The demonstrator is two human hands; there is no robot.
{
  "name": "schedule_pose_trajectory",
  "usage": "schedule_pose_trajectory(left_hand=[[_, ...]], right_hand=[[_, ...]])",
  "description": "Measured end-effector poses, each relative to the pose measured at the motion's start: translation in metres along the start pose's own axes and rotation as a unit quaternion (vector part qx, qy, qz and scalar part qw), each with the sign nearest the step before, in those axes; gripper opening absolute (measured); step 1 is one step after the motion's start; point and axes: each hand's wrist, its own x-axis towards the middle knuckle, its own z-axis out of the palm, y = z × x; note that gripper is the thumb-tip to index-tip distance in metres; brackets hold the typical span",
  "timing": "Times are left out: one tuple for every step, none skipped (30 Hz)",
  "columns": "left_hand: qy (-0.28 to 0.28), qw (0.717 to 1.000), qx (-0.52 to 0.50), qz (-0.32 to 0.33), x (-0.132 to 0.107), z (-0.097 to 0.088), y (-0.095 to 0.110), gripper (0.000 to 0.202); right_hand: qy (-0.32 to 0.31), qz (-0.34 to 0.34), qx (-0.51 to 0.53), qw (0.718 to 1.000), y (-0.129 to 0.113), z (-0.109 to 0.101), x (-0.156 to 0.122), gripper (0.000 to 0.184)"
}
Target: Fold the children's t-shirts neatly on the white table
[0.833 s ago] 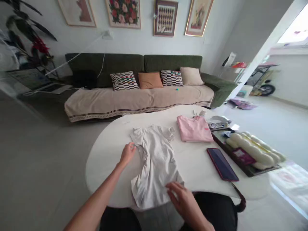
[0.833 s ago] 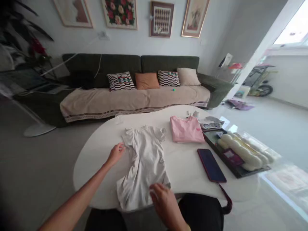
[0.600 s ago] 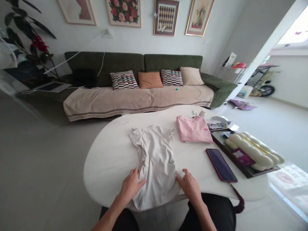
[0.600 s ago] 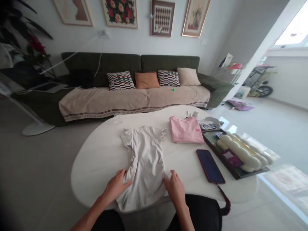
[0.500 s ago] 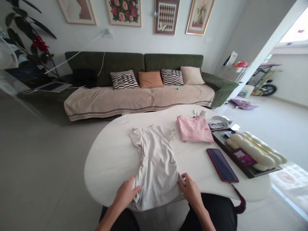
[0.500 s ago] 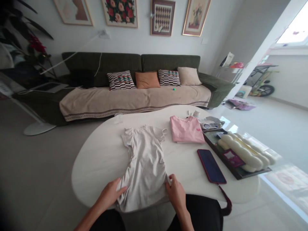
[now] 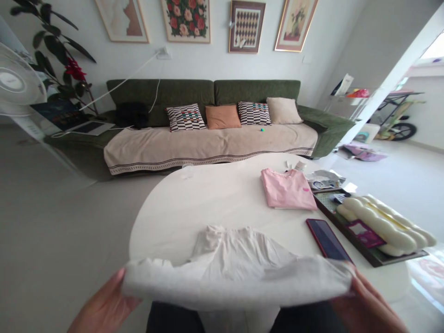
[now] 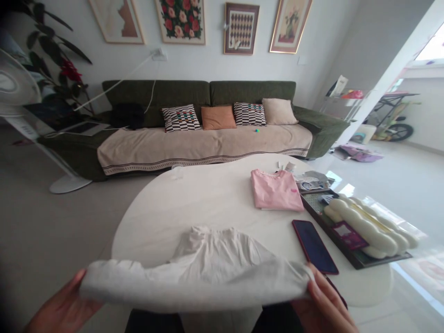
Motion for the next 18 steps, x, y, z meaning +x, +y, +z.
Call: schedule_pose_trajectory(left_hand=[[-0.013,1.0,-0.011,0.004,0.011,0.011,0.012,0.03],[-0.036,0.999,-0.03,0.002,0.025,0.024,0.025,0.027],[-0.056,0.997,-0.049,0.009,0.04,0.038,0.039,0.024],[-0.056,0.996,-0.069,0.023,0.056,0.053,0.054,0.023],[-0.052,0.994,-0.088,0.046,0.069,0.068,0.07,0.023],[-0.043,0.991,-0.106,0.073,0.08,0.082,0.085,0.024],[-0.043,0.985,-0.125,0.112,0.088,0.095,0.1,0.024],[-0.048,0.976,-0.143,0.155,0.091,0.106,0.114,0.024],[-0.059,0.965,-0.159,0.199,0.09,0.114,0.126,0.024],[-0.075,0.951,-0.173,0.244,0.086,0.121,0.135,0.023],[-0.091,0.937,-0.183,0.284,0.08,0.124,0.141,0.021],[-0.106,0.924,-0.189,0.316,0.073,0.126,0.143,0.019],[-0.114,0.916,-0.191,0.335,0.066,0.125,0.141,0.017],[-0.114,0.914,-0.188,0.342,0.061,0.121,0.135,0.015],[-0.107,0.919,-0.182,0.334,0.057,0.116,0.124,0.014],[-0.092,0.93,-0.172,0.311,0.054,0.108,0.108,0.011],[-0.07,0.945,-0.158,0.279,0.054,0.098,0.088,0.009],[-0.044,0.959,-0.141,0.24,0.054,0.086,0.065,0.007]], right_hand=[[-0.022,-0.023,0.015,0.999,-0.009,0.017,0.014,0.029],[-0.044,-0.039,0.023,0.998,-0.018,0.036,0.03,0.025],[-0.066,-0.052,0.035,0.996,-0.026,0.055,0.048,0.018],[-0.08,-0.066,0.049,0.993,-0.035,0.074,0.066,0.012],[-0.092,-0.082,0.06,0.991,-0.044,0.091,0.081,0.009],[-0.104,-0.108,0.07,0.986,-0.055,0.107,0.094,0.007],[-0.116,-0.147,0.083,0.979,-0.066,0.121,0.103,0.005],[-0.129,-0.192,0.099,0.968,-0.078,0.132,0.108,0.003],[-0.144,-0.237,0.113,0.954,-0.089,0.14,0.109,0.005],[-0.159,-0.279,0.122,0.939,-0.099,0.145,0.106,0.007],[-0.172,-0.315,0.128,0.925,-0.107,0.146,0.101,0.009],[-0.179,-0.342,0.13,0.913,-0.111,0.145,0.095,0.01],[-0.178,-0.357,0.128,0.908,-0.111,0.14,0.089,0.01],[-0.166,-0.36,0.124,0.91,-0.105,0.134,0.084,0.008],[-0.144,-0.35,0.12,0.918,-0.095,0.124,0.08,0.006],[-0.117,-0.327,0.11,0.931,-0.08,0.113,0.078,0.003],[-0.086,-0.294,0.093,0.947,-0.061,0.099,0.077,0.001],[-0.055,-0.254,0.066,0.963,-0.039,0.084,0.076,0.005]])
